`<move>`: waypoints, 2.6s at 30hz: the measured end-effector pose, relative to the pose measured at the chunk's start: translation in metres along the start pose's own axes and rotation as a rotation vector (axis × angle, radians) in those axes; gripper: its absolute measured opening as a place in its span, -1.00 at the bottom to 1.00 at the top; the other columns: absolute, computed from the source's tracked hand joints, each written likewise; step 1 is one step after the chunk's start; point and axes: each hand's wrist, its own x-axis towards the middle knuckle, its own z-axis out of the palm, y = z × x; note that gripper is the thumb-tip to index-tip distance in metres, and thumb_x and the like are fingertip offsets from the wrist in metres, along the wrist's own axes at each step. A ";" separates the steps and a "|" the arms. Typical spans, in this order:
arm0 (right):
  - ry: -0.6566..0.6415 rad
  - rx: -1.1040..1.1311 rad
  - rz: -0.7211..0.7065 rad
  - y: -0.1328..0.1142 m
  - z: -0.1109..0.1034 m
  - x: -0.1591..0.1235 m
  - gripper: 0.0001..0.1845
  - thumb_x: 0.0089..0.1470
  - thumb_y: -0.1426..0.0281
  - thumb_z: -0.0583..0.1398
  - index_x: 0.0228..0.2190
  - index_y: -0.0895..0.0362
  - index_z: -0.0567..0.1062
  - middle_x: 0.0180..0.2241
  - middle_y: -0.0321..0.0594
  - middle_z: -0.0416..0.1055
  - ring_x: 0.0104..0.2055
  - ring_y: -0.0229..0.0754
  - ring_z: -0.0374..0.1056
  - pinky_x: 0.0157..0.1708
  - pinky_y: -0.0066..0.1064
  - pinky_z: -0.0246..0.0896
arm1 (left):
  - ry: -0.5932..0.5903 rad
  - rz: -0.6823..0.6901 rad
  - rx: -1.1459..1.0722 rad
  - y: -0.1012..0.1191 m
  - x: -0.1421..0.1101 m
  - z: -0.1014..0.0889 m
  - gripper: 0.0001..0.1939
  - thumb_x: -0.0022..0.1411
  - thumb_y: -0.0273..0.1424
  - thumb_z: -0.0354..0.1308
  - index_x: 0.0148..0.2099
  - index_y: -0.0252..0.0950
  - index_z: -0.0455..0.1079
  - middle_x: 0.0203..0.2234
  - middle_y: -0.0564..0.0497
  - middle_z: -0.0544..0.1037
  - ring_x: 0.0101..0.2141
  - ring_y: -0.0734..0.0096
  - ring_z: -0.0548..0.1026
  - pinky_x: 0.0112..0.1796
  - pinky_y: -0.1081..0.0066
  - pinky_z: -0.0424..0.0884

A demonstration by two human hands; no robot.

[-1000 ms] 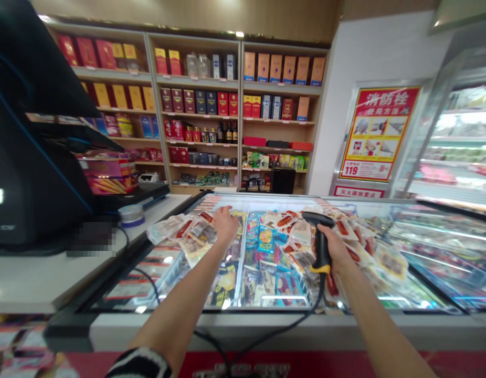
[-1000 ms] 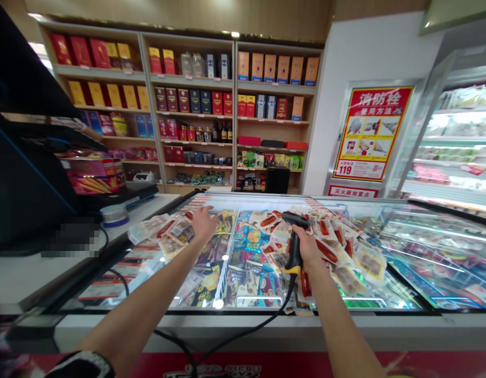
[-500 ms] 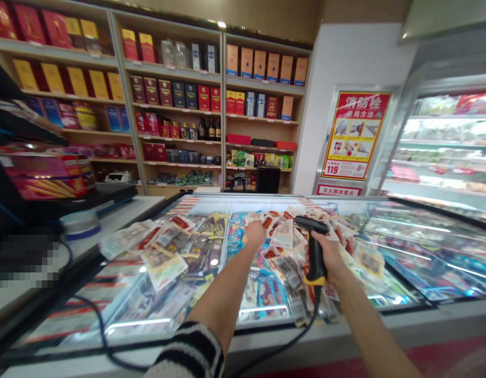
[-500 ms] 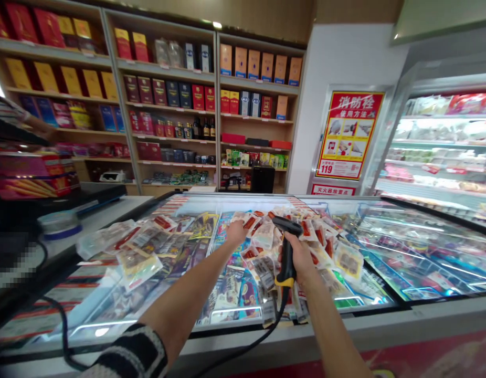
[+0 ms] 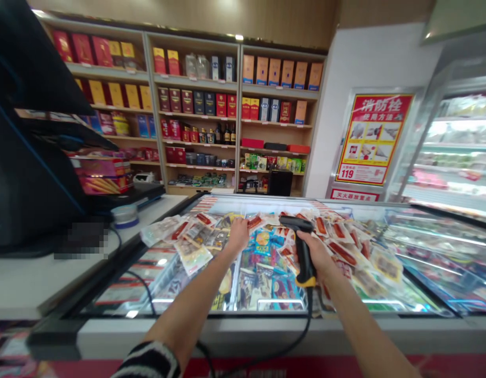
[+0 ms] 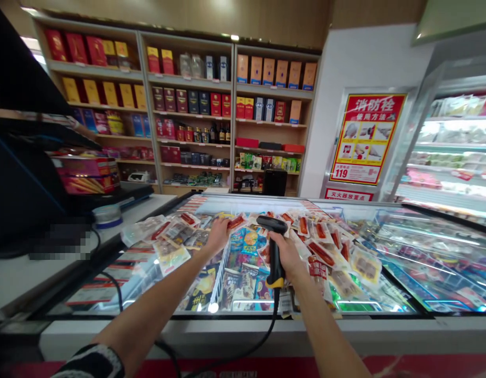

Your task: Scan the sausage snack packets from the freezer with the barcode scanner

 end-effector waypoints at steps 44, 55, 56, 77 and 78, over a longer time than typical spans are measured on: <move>0.161 0.166 0.052 0.012 -0.043 0.036 -0.76 -0.14 0.22 0.10 -0.55 0.17 0.29 -0.76 -0.35 0.28 -0.78 -0.33 0.18 -0.83 -0.54 0.06 | 0.084 0.138 0.194 0.050 0.040 0.043 -0.71 0.09 -0.45 -0.07 -0.11 -0.22 0.26 -0.22 -0.07 0.36 -0.15 0.25 0.24 -0.11 0.20 0.01; 0.128 0.213 0.046 0.022 -0.050 0.041 -0.73 -0.16 0.20 0.12 -0.55 0.17 0.29 -0.74 -0.37 0.28 -0.77 -0.35 0.17 -0.84 -0.55 0.05 | 0.014 0.310 0.194 0.036 0.045 0.057 -0.72 0.10 -0.57 -0.17 -0.29 -0.31 0.36 -0.38 -0.08 0.43 -0.24 0.30 0.34 -0.06 0.18 -0.05; 0.134 0.208 0.049 0.022 -0.049 0.041 -0.73 -0.17 0.20 0.12 -0.56 0.17 0.29 -0.75 -0.37 0.27 -0.78 -0.35 0.16 -0.84 -0.55 0.04 | 0.007 0.332 0.198 0.033 0.041 0.052 -0.73 0.09 -0.57 -0.16 -0.31 -0.31 0.37 -0.39 -0.07 0.43 -0.25 0.30 0.34 -0.06 0.18 -0.05; 0.038 0.010 0.043 0.003 0.003 0.012 -0.68 -0.13 0.21 0.09 -0.69 0.19 0.29 -0.77 -0.28 0.29 -0.77 -0.34 0.18 -0.82 -0.55 0.06 | -0.336 -0.326 -0.220 0.030 -0.014 -0.005 -0.37 -0.12 -0.05 0.06 -0.07 -0.38 0.23 -0.24 -0.22 0.44 -0.22 0.10 0.39 -0.31 0.28 0.28; 0.035 0.001 0.038 0.003 0.005 0.011 -0.69 -0.14 0.21 0.09 -0.68 0.19 0.30 -0.76 -0.28 0.30 -0.77 -0.34 0.19 -0.82 -0.55 0.07 | -0.343 -0.363 -0.237 0.032 -0.011 0.001 -0.38 -0.14 -0.10 0.10 -0.07 -0.39 0.22 -0.23 -0.23 0.43 -0.21 0.11 0.39 -0.32 0.29 0.28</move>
